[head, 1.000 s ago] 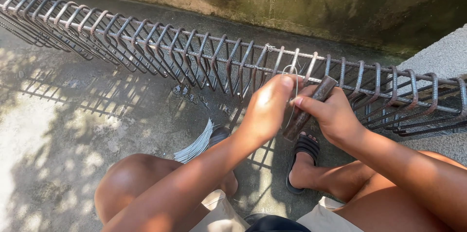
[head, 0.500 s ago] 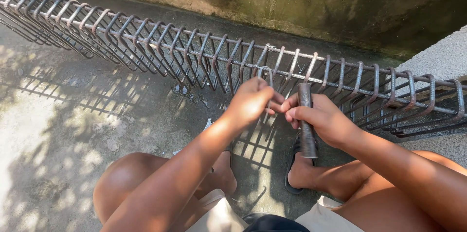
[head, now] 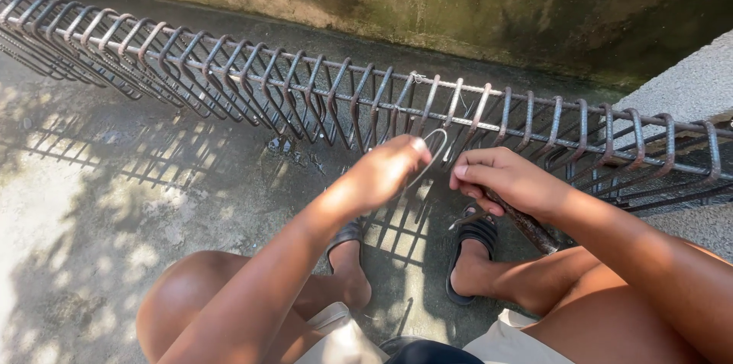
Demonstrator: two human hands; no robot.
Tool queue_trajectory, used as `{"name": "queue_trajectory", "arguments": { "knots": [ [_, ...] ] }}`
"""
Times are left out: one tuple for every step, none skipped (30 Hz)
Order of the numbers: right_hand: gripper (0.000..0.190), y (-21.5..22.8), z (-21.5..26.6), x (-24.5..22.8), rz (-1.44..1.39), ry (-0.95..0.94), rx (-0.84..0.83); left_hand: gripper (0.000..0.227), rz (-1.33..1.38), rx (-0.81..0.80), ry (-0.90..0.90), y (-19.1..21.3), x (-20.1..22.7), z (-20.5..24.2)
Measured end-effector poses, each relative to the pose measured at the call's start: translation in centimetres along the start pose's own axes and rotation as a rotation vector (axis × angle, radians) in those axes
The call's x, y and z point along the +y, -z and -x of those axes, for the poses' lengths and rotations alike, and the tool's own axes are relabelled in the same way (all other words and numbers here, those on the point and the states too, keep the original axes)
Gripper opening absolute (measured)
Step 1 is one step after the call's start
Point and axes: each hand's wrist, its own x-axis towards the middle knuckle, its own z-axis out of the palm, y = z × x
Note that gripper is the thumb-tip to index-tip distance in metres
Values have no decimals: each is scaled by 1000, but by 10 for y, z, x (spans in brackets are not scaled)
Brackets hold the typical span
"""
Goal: Tying steel rebar intersections together using wire and a manual twisting tool
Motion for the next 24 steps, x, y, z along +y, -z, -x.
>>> {"name": "queue_trajectory", "arguments": {
  "knots": [
    [21,1,1,-2,-2,-3,4,53,2,-5,0,-3,9,5],
    [22,1,2,-3,32,14,19,49,-38,-21,56,-6,18,10],
    [24,1,2,-5,66,30,30,46,-79,-34,115,-9,26,16],
    [24,-1,3,-6,65,27,29,46,-77,-36,117,-7,29,17],
    [22,-1,5,-7,72,47,20,38,-87,-65,127,-6,32,19],
    [39,-2,7,-9,79,68,11,31,-98,-94,136,-4,35,21],
    [39,-2,8,-7,78,66,8,31,-96,-92,139,-3,31,20],
    [25,-2,9,-4,121,73,-11,31,-57,-117,134,-2,27,19],
    [20,-1,9,-3,165,83,-30,31,-18,-141,126,0,24,17],
    [20,-1,9,-1,166,84,-33,31,-18,-138,126,-2,21,17],
    [19,-1,10,2,183,59,-28,29,155,-186,199,-3,18,18],
    [21,0,10,5,200,34,-22,27,328,-233,272,-5,14,18],
    [21,0,10,5,200,32,-22,27,329,-234,273,-5,12,17],
    [22,1,10,6,199,24,-19,26,344,-268,277,-5,10,16],
    [22,1,10,6,197,17,-15,26,359,-302,282,-6,8,15],
    [22,-1,10,6,197,17,-14,26,359,-303,282,-5,7,15],
    [22,-3,10,5,208,-26,-12,26,294,-314,272,-5,7,15],
    [22,-5,10,3,220,-68,-9,27,229,-324,262,-4,6,16],
    [22,-7,11,2,221,-67,-10,27,229,-323,261,-5,18,20],
    [23,-9,11,1,220,-54,13,28,-73,-260,203,-6,30,24],
    [23,-11,12,1,216,-43,38,39,-372,-195,143,-7,42,28],
    [23,-10,10,1,216,-45,39,39,-371,-196,143,-9,46,30],
    [24,-10,9,2,207,-15,62,46,-394,-177,124,-11,51,33],
    [24,-9,8,2,197,14,85,59,-417,-157,106,-14,55,36]
  ]
}}
